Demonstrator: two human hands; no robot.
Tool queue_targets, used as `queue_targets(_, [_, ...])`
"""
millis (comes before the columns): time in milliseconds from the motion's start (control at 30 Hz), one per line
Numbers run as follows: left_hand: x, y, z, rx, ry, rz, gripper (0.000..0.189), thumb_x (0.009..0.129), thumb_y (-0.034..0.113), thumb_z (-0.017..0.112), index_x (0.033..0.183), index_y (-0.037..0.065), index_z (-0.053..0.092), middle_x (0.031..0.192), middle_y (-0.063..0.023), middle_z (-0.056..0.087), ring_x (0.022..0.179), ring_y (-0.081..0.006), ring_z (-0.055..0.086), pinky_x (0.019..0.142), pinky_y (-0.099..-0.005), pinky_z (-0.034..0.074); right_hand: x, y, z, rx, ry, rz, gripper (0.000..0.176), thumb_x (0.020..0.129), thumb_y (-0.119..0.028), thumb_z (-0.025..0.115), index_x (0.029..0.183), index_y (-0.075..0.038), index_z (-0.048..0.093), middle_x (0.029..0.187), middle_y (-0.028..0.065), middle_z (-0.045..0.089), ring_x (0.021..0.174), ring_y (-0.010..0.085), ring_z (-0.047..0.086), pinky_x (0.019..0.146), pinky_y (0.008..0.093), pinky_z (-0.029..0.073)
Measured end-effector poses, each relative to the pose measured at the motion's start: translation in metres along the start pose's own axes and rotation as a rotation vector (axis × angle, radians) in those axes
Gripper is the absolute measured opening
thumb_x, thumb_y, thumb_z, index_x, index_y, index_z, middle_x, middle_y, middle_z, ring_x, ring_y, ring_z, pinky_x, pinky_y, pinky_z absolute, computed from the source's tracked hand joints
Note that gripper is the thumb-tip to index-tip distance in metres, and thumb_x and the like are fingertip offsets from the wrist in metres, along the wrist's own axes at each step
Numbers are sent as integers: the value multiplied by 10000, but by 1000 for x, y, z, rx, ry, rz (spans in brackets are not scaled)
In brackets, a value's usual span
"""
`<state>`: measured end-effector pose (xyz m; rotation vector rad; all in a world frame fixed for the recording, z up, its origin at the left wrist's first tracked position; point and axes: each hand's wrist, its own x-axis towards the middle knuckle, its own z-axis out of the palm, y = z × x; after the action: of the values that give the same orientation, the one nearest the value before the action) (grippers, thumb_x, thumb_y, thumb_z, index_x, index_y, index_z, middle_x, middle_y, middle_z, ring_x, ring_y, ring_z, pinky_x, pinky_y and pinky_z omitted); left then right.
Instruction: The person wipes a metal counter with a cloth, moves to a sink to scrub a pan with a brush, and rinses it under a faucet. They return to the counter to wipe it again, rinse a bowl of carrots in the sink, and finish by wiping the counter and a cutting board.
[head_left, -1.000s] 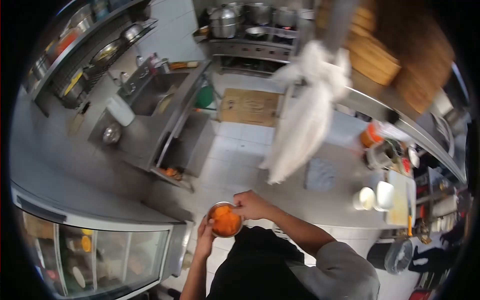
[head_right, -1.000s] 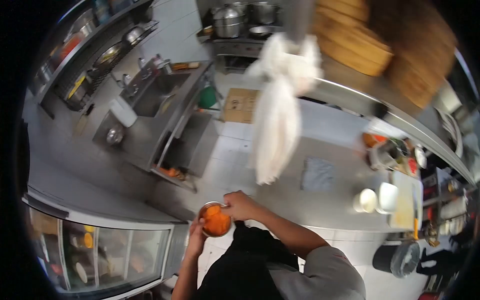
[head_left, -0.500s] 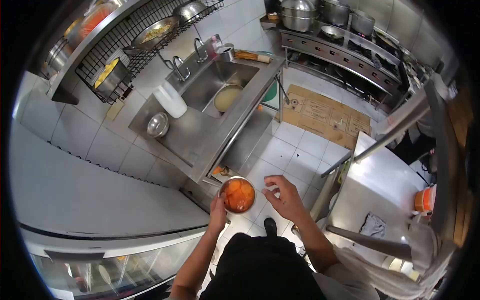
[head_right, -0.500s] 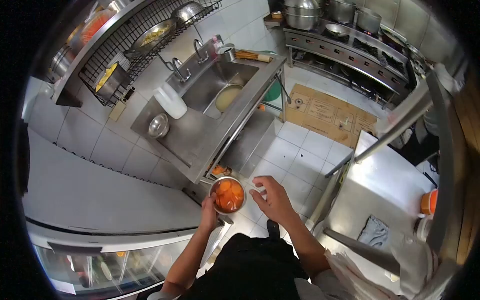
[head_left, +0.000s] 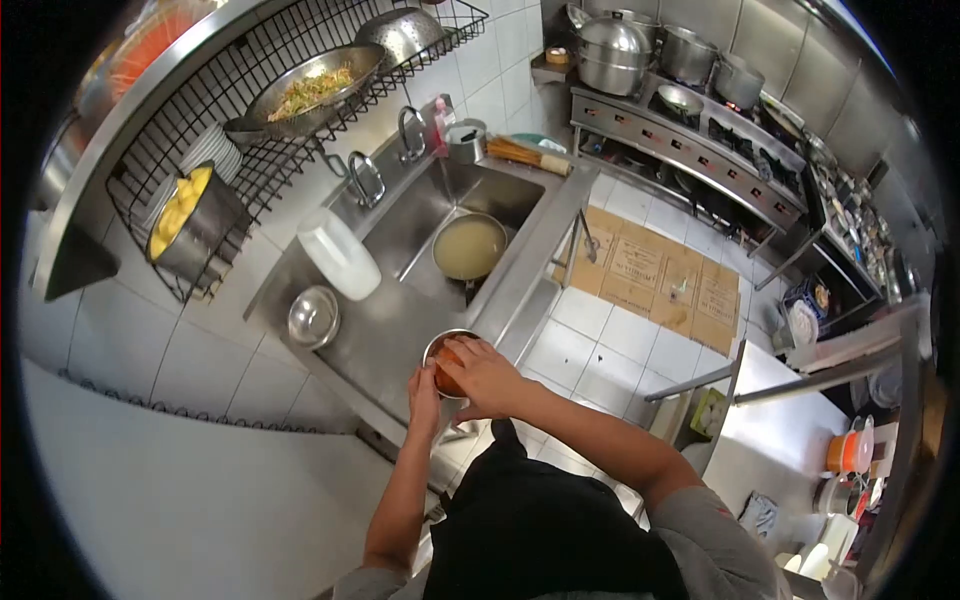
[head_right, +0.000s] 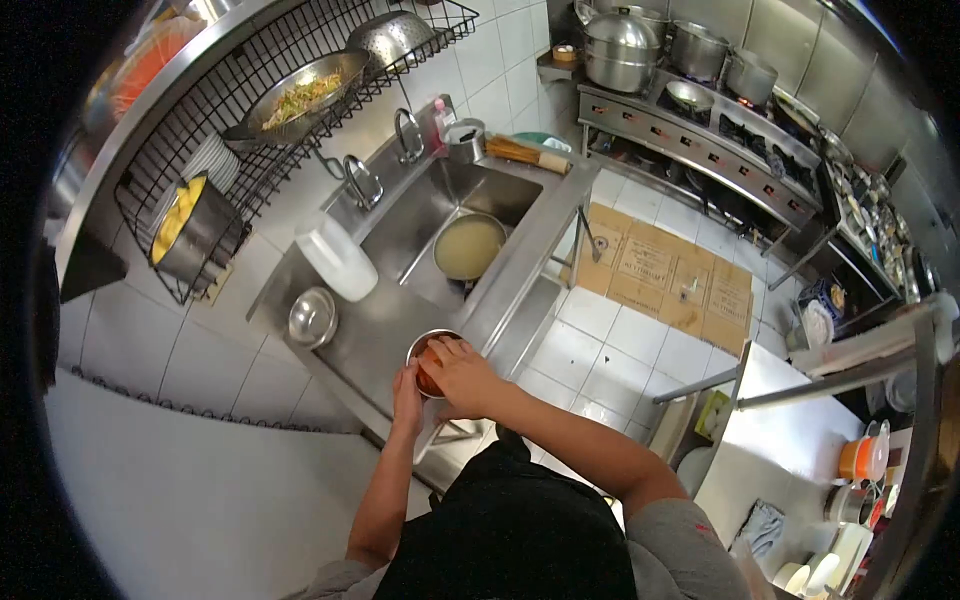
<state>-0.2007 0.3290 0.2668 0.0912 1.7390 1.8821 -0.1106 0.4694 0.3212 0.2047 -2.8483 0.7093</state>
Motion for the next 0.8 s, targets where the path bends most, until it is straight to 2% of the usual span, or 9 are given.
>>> queue_targets(167, [95, 30, 7, -92, -49, 7, 473, 968, 413, 462, 1196, 9, 553, 1118, -102, 588, 1001, -220, 582, 858, -375, 492, 92, 50, 15, -143, -44, 60, 920, 615, -419, 829, 1350, -32, 432, 1316, 197, 444, 1245, 395, 415, 1023, 486, 374])
queue_targets(300, [155, 61, 17, 192, 0, 90, 457, 972, 396, 466, 1144, -6, 597, 1074, -109, 622, 978, -209, 577, 857, -349, 462, 144, 83, 16, -127, -138, 212, 910, 655, -448, 808, 1358, -12, 428, 1312, 194, 446, 1243, 358, 418, 1035, 504, 366])
queue_targets(367, [192, 66, 22, 243, 12, 96, 458, 979, 383, 461, 1151, -18, 601, 1091, -124, 634, 1016, -218, 581, 895, -348, 452, 164, 107, 20, -92, -92, 209, 876, 685, -430, 789, 1364, -17, 421, 1317, 198, 440, 1248, 367, 412, 1036, 502, 370])
queue_targets(467, [233, 75, 28, 353, 17, 200, 483, 962, 418, 458, 1120, -4, 630, 1040, -145, 647, 940, -266, 602, 829, -376, 457, 191, 151, 45, 29, 8, 195, 809, 739, -394, 747, 1375, -27, 408, 1327, 210, 427, 1255, 387, 400, 1045, 495, 370])
queue_targets(533, [257, 92, 39, 715, 37, 321, 475, 953, 412, 456, 1177, 31, 630, 1114, -231, 637, 1028, -382, 600, 872, -423, 454, 207, 174, 55, 117, 61, 181, 777, 764, -374, 726, 1381, -33, 401, 1334, 219, 421, 1256, 399, 395, 1053, 490, 368])
queue_targets(567, [268, 99, 46, 721, 49, 313, 475, 953, 412, 456, 1177, 31, 630, 1114, -231, 637, 1028, -382, 600, 872, -423, 454, 216, 186, 59, 261, 91, 206, 783, 754, -327, 721, 1392, -23, 384, 1362, 229, 396, 1263, 404, 386, 1061, 482, 356])
queue_targets(633, [287, 122, 65, 1042, 151, 143, 478, 942, 421, 457, 1235, 77, 613, 1160, -279, 606, 1120, -454, 541, 925, -463, 446, 238, 211, 70, 426, 116, 223, 791, 744, -280, 716, 1402, -13, 366, 1390, 239, 372, 1270, 410, 377, 1069, 474, 344])
queue_targets(733, [318, 148, 93, 1368, 184, 92, 543, 906, 477, 510, 1274, 86, 592, 1207, -317, 559, 1123, -449, 557, 950, -476, 464, 269, 243, 87, 597, 205, 176, 705, 822, -336, 664, 1394, -28, 389, 1433, 254, 343, 1320, 437, 320, 1110, 472, 287])
queue_targets(800, [338, 165, 117, 1556, 180, 68, 538, 906, 477, 512, 1250, 74, 603, 1196, -335, 547, 1114, -465, 555, 924, -488, 481, 285, 258, 91, 775, 312, 29, 662, 862, -320, 642, 1402, -36, 385, 1471, 236, 315, 1356, 417, 286, 1139, 450, 225])
